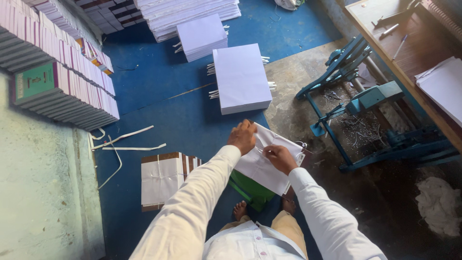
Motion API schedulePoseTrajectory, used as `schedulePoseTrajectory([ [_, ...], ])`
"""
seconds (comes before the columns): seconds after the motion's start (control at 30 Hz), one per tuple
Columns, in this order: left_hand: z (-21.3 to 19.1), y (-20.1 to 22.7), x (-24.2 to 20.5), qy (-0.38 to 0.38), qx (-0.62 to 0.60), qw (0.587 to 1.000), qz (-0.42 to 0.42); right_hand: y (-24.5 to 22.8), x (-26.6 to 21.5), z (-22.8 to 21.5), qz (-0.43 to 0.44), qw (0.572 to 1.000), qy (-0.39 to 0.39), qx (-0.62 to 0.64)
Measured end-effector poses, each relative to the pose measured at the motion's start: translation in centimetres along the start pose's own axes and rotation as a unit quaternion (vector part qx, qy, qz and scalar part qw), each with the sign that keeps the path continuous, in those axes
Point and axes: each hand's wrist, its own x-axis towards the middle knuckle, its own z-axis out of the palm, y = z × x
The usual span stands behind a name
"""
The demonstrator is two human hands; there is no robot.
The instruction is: The person stacks notebooks, places a white sheet on top, writes on it with a pen, then wraps and ties a string around the stack to secure it.
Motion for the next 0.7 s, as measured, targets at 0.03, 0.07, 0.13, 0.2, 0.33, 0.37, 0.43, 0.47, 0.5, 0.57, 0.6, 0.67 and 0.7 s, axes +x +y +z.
schedulePoseTrajectory([
  [0.03,-0.2,-0.3,-0.5,-0.025,0.011,1.000,0.009,0.5,0.4,-0.1,0.022,0.999,-0.021,0.012],
  [0.07,-0.3,-0.4,-1.2,-0.047,0.010,0.998,0.031,0.9,0.8,-0.2,0.044,0.998,-0.043,0.025],
  [0.13,-0.2,-0.4,-2.9,-0.091,0.007,0.993,0.073,1.6,1.5,-0.4,0.063,0.995,-0.062,0.052],
  [0.2,0.4,0.4,-4.0,-0.042,0.003,0.994,0.104,2.1,2.1,-0.4,0.084,0.992,-0.076,0.057],
  [0.33,1.5,1.8,-4.9,0.037,0.065,0.992,0.102,2.7,2.7,-0.5,0.113,0.988,-0.091,0.051],
  [0.37,1.7,2.2,-5.1,0.050,0.073,0.992,0.092,2.9,2.8,-0.4,0.116,0.987,-0.094,0.057],
  [0.43,2.0,2.7,-5.3,0.075,0.090,0.990,0.075,3.1,2.9,-0.4,0.109,0.989,-0.093,0.046],
  [0.47,2.1,2.9,-5.4,0.072,0.091,0.991,0.069,3.2,3.0,-0.4,0.106,0.989,-0.092,0.040],
  [0.5,2.2,3.1,-5.5,0.069,0.092,0.991,0.063,3.3,3.0,-0.5,0.110,0.988,-0.097,0.045],
  [0.57,2.3,3.3,-5.7,0.068,0.100,0.991,0.056,3.3,3.0,-0.6,0.118,0.986,-0.108,0.056],
  [0.6,2.3,3.3,-5.8,0.070,0.108,0.990,0.056,3.2,3.0,-0.6,0.122,0.985,-0.108,0.060],
  [0.67,2.2,3.3,-6.1,0.078,0.115,0.988,0.066,3.1,3.0,-0.6,0.132,0.983,-0.109,0.070],
  [0.7,2.1,3.2,-6.2,0.085,0.113,0.987,0.076,3.0,3.0,-0.7,0.130,0.983,-0.111,0.066],
])
